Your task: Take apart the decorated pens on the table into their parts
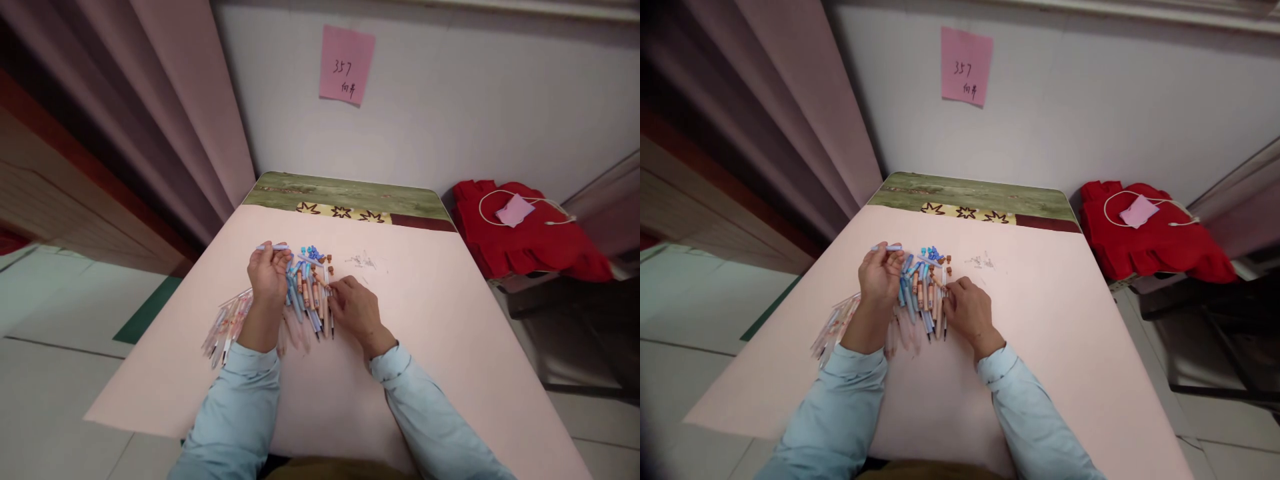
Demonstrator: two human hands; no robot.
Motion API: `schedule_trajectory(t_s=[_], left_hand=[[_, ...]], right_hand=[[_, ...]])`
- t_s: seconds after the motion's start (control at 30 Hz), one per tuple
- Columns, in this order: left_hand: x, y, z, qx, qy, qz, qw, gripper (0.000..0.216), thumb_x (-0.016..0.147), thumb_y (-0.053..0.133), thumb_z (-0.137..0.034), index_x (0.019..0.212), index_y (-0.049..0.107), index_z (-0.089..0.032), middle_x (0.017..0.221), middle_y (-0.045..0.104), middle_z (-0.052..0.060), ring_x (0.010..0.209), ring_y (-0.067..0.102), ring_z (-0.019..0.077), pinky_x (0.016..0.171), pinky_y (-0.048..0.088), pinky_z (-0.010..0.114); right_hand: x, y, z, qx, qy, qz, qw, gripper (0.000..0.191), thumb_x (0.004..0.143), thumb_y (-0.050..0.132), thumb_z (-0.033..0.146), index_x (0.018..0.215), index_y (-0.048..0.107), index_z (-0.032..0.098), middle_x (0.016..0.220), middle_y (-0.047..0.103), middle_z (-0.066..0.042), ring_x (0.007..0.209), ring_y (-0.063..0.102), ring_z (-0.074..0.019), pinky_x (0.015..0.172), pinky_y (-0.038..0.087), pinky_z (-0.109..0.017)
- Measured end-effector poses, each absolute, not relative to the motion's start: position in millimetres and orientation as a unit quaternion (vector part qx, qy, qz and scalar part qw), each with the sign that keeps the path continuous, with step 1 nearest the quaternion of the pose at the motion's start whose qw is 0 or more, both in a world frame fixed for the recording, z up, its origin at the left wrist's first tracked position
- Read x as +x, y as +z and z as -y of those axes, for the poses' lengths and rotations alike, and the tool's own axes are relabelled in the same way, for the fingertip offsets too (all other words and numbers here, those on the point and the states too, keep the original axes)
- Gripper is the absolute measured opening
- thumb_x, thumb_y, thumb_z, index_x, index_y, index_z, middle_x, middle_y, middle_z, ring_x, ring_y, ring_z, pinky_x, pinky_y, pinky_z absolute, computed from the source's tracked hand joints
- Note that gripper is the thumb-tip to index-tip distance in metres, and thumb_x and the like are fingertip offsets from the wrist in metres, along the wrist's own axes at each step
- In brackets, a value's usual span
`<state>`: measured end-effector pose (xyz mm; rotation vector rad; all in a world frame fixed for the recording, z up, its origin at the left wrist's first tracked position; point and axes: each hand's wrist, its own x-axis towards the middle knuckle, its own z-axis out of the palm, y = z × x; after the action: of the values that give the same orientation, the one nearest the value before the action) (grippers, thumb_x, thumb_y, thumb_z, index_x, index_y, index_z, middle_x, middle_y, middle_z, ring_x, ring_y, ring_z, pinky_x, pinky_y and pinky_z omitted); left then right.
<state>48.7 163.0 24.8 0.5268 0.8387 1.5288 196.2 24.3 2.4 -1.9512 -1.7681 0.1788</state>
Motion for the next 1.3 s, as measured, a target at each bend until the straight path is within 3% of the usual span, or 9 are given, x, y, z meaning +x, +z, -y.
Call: schedule_trajectory(t_s=[0.43, 0.6, 0.83, 1.13, 1.3], left_hand=[[49, 22, -163, 0.221, 0.655, -0.345, 0.635, 0.011, 0.08, 0.063, -0.013, 0.088, 0.056, -0.015, 0.07, 0.071, 0.004, 0.059, 0.067, 0.0123, 0.062, 0.054, 0.023], [51, 21, -161, 0.245, 0.64, -0.338, 0.645, 0.017, 0.078, 0.065, -0.014, 0.091, 0.056, -0.015, 0.073, 0.072, 0.006, 0.06, 0.068, 0.0136, 0.061, 0.054, 0.024], [55, 21, -156, 0.261, 0.624, -0.336, 0.655, 0.019, 0.078, 0.065, -0.015, 0.094, 0.055, -0.015, 0.075, 0.073, 0.007, 0.061, 0.068, 0.0141, 0.061, 0.054, 0.024], [60, 19, -152, 0.274, 0.608, -0.338, 0.664, 0.022, 0.078, 0.066, -0.014, 0.096, 0.054, -0.015, 0.076, 0.073, 0.008, 0.061, 0.068, 0.0141, 0.059, 0.053, 0.023], [57, 18, -155, 0.273, 0.612, -0.337, 0.661, 0.021, 0.077, 0.067, -0.015, 0.094, 0.054, -0.015, 0.076, 0.072, 0.007, 0.06, 0.067, 0.0135, 0.059, 0.053, 0.023]], right_hand=[[198, 6, -24, -0.735, 0.087, 0.632, 0.229, 0.014, 0.092, 0.052, 0.027, 0.098, 0.064, 0.021, 0.099, 0.063, -0.005, 0.078, 0.06, -0.0164, 0.063, 0.036, -0.026], [198, 10, -22, -0.769, 0.095, 0.59, 0.229, 0.021, 0.091, 0.051, 0.022, 0.107, 0.063, 0.02, 0.101, 0.064, -0.005, 0.081, 0.061, -0.0165, 0.065, 0.037, -0.026], [201, 21, -19, -0.795, 0.103, 0.578, 0.152, 0.017, 0.09, 0.055, 0.034, 0.086, 0.066, 0.023, 0.09, 0.065, -0.002, 0.074, 0.06, -0.0145, 0.059, 0.032, -0.026], [185, 35, -31, -0.817, 0.141, 0.555, 0.069, 0.025, 0.089, 0.051, 0.033, 0.085, 0.072, 0.02, 0.087, 0.072, -0.009, 0.081, 0.068, -0.0225, 0.065, 0.041, -0.029], [185, 38, -34, -0.826, 0.132, 0.544, 0.067, 0.022, 0.085, 0.053, 0.027, 0.096, 0.071, 0.019, 0.088, 0.074, -0.009, 0.085, 0.071, -0.025, 0.069, 0.046, -0.031]])
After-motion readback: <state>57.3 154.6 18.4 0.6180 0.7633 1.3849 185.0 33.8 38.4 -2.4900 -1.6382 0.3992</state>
